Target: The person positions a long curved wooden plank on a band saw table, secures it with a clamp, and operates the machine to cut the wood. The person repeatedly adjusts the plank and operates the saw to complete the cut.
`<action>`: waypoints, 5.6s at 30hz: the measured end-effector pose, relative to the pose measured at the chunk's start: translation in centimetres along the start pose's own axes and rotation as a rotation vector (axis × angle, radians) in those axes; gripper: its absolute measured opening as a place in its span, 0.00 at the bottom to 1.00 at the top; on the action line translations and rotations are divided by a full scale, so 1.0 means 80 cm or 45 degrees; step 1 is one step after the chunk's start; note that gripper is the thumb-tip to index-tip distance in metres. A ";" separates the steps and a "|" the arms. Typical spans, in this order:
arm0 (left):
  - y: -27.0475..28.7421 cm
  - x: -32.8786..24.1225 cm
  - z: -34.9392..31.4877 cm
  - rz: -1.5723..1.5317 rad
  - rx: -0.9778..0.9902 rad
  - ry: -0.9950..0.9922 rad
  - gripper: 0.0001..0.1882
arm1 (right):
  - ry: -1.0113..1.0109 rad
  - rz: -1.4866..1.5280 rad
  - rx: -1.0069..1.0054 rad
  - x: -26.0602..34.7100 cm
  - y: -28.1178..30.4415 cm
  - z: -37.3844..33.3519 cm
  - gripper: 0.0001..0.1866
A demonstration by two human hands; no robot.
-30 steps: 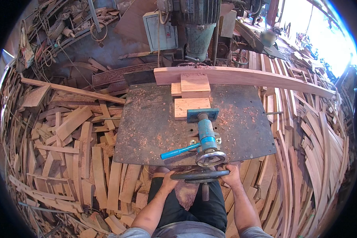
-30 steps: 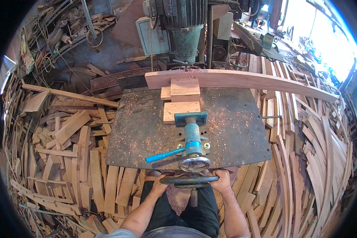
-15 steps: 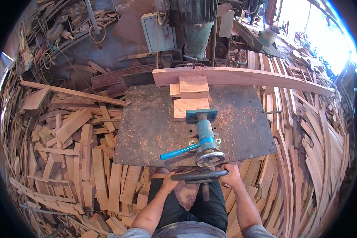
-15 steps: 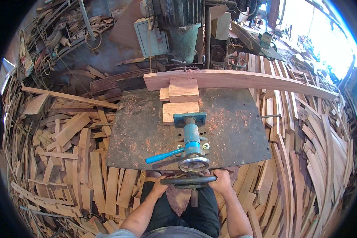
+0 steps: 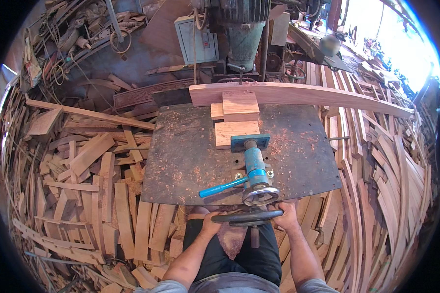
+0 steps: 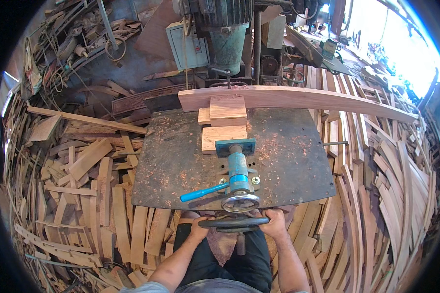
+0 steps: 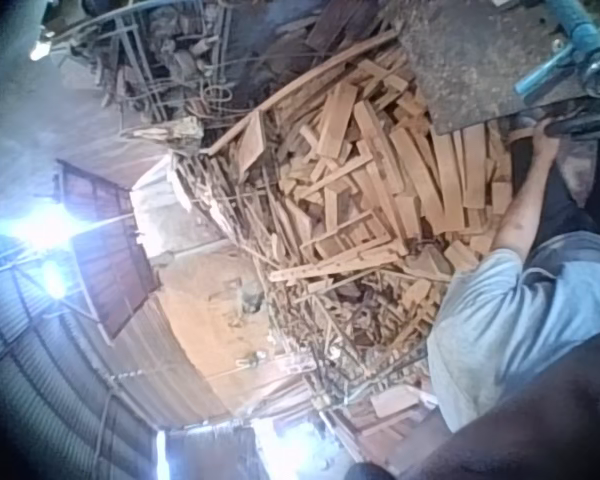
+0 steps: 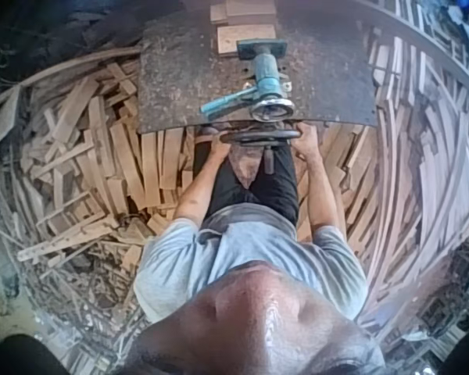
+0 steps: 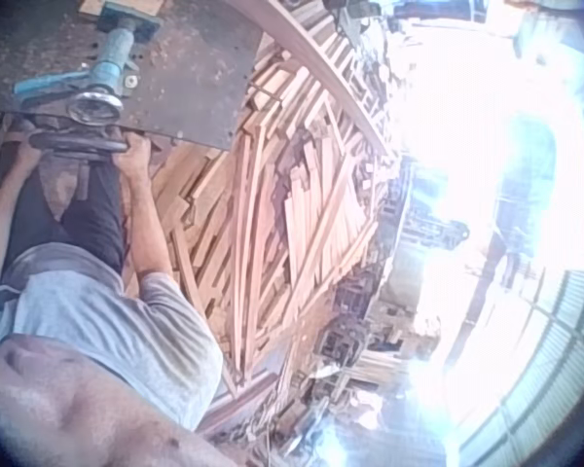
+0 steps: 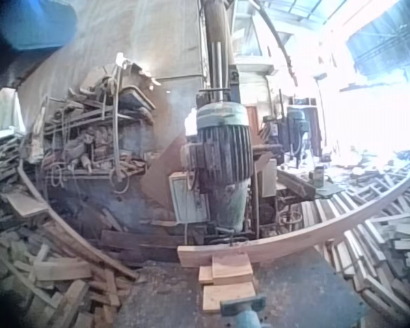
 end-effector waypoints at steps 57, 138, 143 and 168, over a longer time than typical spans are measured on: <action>0.011 0.015 0.000 -0.193 0.118 -0.216 0.13 | -0.030 0.114 -0.092 -0.015 -0.007 -0.006 0.21; 0.010 -0.006 -0.004 -0.080 -0.033 -0.090 0.18 | -0.041 -0.029 0.035 0.012 -0.005 0.002 0.19; 0.013 -0.009 -0.007 -0.091 -0.058 -0.068 0.17 | -0.011 0.095 0.010 0.005 -0.005 0.000 0.17; 0.024 0.021 0.004 -0.506 0.412 -0.182 0.22 | 0.018 0.135 -0.060 -0.034 -0.010 -0.007 0.21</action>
Point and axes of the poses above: each hand's wrist, its own z-axis towards the middle knuckle, its own y-axis out of the back of the hand, x = y × z, the point moved 1 cm from there along z, towards the middle knuckle, and after that the axes turned 14 degrees about z, right-handed, at the moved point
